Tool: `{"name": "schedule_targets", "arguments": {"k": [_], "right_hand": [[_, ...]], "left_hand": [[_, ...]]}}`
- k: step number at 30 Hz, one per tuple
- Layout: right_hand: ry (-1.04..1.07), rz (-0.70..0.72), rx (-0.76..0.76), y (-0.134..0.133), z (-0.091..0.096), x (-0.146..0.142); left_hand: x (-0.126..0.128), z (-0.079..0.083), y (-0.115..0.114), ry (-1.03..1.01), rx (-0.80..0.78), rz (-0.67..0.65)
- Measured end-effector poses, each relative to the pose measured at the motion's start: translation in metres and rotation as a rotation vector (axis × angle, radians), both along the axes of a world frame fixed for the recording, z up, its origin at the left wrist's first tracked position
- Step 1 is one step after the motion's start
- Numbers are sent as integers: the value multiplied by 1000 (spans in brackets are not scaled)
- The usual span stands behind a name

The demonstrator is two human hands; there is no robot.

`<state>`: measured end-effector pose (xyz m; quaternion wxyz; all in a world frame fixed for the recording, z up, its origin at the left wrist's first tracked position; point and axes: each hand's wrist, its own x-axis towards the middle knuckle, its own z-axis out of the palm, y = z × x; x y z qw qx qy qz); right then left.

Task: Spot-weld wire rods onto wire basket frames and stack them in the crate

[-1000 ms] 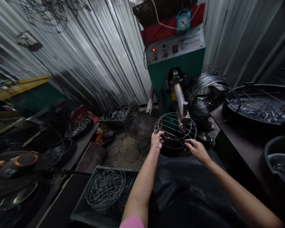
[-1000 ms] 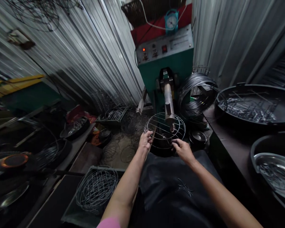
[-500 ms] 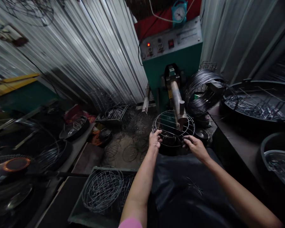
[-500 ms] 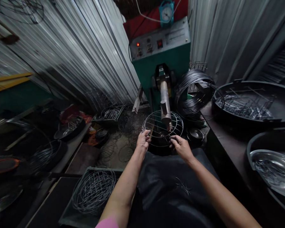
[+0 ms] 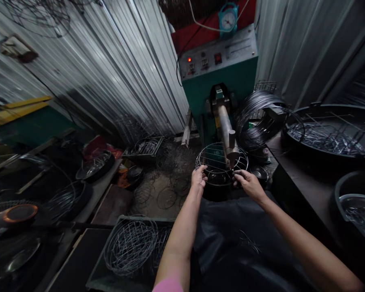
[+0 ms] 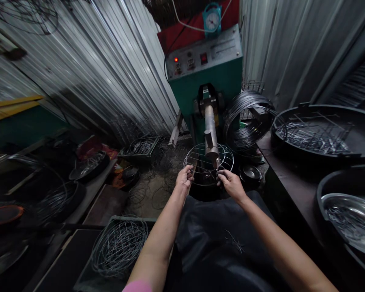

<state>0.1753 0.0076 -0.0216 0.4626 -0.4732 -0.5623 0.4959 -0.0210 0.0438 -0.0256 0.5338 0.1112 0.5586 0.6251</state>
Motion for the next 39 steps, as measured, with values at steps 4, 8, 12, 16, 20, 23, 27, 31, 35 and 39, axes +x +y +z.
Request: {"name": "schedule_targets", "arguments": {"k": [4,8,12,16,20,23,27,31,35,39], "right_hand": [[14,2,-1,2,-1,-4],[3,-32,-6,-11,-2,7],[-308,-35,39,-45,-24,47],[-950,326,-43,-90,-64,68],[-1297,522,-85,-123,-88,50],[-1306,528,-46,-134,-90,41],[-1293,491,-23,-135,-85,46],[-1289,581,-37,-134,-87,41],[-1258,628,-47,-135,-90,35],[-1033,620,-123,-131,-90,51]], "left_hand": [[2,1,-1,15,-39,-11],[-10,9,-7,-4,-115,-144],[-34,20,5,60,-266,-267],[-42,16,35,136,-279,-349],[-38,11,39,168,-206,-335],[-39,8,23,152,-168,-278],[-39,1,-1,103,-142,-191],[-34,0,-13,79,-167,-145],[-33,2,-20,62,-172,-157],[-36,3,-25,34,-199,-156]]}}
